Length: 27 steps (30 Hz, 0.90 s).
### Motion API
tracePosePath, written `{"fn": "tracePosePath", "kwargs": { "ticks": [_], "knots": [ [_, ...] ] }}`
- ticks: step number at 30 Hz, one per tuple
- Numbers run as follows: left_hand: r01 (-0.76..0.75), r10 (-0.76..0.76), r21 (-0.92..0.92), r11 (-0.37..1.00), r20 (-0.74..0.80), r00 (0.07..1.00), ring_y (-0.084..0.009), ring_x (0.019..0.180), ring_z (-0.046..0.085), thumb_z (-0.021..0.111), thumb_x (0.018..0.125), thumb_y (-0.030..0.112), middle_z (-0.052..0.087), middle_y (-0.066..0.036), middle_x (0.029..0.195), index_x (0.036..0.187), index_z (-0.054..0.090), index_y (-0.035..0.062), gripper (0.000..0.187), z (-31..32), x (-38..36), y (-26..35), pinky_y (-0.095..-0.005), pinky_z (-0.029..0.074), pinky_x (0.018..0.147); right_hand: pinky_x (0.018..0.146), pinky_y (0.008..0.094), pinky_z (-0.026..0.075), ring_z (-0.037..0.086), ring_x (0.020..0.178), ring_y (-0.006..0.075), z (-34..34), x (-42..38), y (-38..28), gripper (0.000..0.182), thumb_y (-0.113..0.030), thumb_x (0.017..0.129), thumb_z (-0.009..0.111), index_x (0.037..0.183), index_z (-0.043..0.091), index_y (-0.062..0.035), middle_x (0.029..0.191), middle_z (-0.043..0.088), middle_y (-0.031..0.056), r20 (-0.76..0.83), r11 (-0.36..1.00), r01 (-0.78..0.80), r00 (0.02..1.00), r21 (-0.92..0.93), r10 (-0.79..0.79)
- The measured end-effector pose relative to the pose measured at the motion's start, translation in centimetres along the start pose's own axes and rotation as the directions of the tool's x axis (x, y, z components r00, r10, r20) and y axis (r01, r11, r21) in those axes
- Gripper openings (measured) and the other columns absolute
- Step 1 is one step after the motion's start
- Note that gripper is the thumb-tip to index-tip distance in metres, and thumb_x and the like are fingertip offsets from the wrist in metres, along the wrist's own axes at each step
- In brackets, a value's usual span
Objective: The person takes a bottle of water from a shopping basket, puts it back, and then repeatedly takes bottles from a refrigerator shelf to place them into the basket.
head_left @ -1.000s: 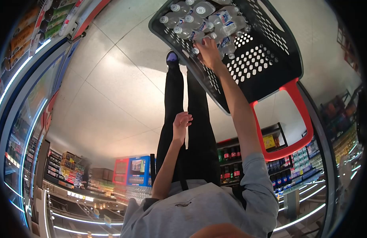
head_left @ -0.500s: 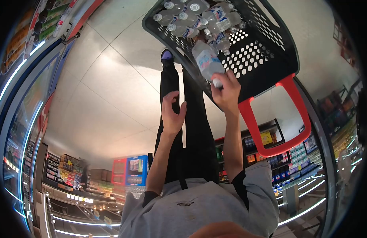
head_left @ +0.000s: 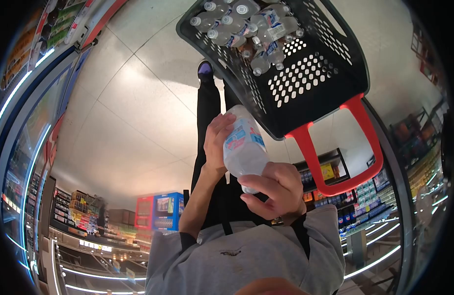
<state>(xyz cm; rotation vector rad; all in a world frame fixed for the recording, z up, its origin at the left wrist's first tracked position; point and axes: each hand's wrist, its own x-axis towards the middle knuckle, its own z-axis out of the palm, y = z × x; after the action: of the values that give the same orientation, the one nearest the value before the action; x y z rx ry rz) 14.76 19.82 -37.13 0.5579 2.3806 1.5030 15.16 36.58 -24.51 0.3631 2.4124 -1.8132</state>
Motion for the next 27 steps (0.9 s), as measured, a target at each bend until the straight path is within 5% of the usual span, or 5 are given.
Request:
{"fn": "tracePosePath", "kwargs": {
  "ticks": [7,13,19,22,27],
  "knots": [
    [0.690,-0.665,-0.410,0.596,0.229,0.711,-0.0227,0.093,0.065,0.083,0.063,0.018,0.064,-0.013,0.102,0.114,0.054,-0.0018,0.061,-2.7,-5.0,0.3,-0.0362,0.053,0.082,0.063,0.0188,0.038,0.047,0.072,0.0031,2.3,7.7,13.5,0.017,-0.005,0.088,0.066,0.105,0.064,0.0002,0.083,0.055,-0.0023,-0.238,0.783,-0.291,0.844,0.550,0.481],
    [0.708,-0.724,-0.488,0.510,0.200,0.660,-0.0211,0.093,0.064,0.082,0.067,0.020,0.064,-0.012,0.101,0.114,0.054,-0.0027,0.059,-2.8,-6.1,0.4,-0.0349,0.053,0.083,0.075,0.0282,0.048,0.058,0.081,0.0144,5.0,10.9,30.2,0.036,-0.012,0.081,0.071,0.114,0.061,-0.0017,0.097,0.061,0.0052,-0.423,0.935,-0.325,0.834,0.142,0.354],
    [0.752,-0.738,-0.446,0.485,0.253,0.625,-0.0228,0.096,0.063,0.083,0.067,0.022,0.062,-0.013,0.106,0.120,0.050,-0.0024,0.066,-2.3,-7.1,-0.1,-0.0358,0.052,0.085,0.080,0.0394,0.050,0.061,0.088,0.0288,4.7,18.7,30.9,0.039,-0.019,0.082,0.070,0.119,0.061,-0.0124,0.104,0.058,0.0140,-0.409,0.914,-0.093,0.909,-0.394,-0.084],
    [0.757,-0.739,-0.434,0.489,0.254,0.624,-0.0238,0.099,0.062,0.083,0.067,0.023,0.060,-0.013,0.110,0.125,0.045,-0.0020,0.073,-1.9,-7.7,-0.3,-0.0365,0.051,0.087,0.100,0.0430,0.041,0.051,0.118,0.0411,4.7,20.9,29.5,0.058,-0.011,0.076,0.068,0.131,0.050,-0.0084,0.137,0.044,0.0268,-0.158,0.837,-0.328,0.945,-0.438,0.287],
    [0.774,-0.722,-0.373,0.511,0.302,0.622,-0.0241,0.101,0.062,0.084,0.067,0.024,0.060,-0.014,0.112,0.126,0.043,-0.0020,0.076,-2.1,-7.8,-0.3,-0.0370,0.051,0.088,0.077,0.0404,0.050,0.062,0.084,0.0314,5.2,18.9,32.3,0.034,-0.018,0.082,0.070,0.114,0.058,-0.0129,0.109,0.055,0.0161,-0.371,0.791,-0.241,0.928,-0.562,0.019]
  ]
}}
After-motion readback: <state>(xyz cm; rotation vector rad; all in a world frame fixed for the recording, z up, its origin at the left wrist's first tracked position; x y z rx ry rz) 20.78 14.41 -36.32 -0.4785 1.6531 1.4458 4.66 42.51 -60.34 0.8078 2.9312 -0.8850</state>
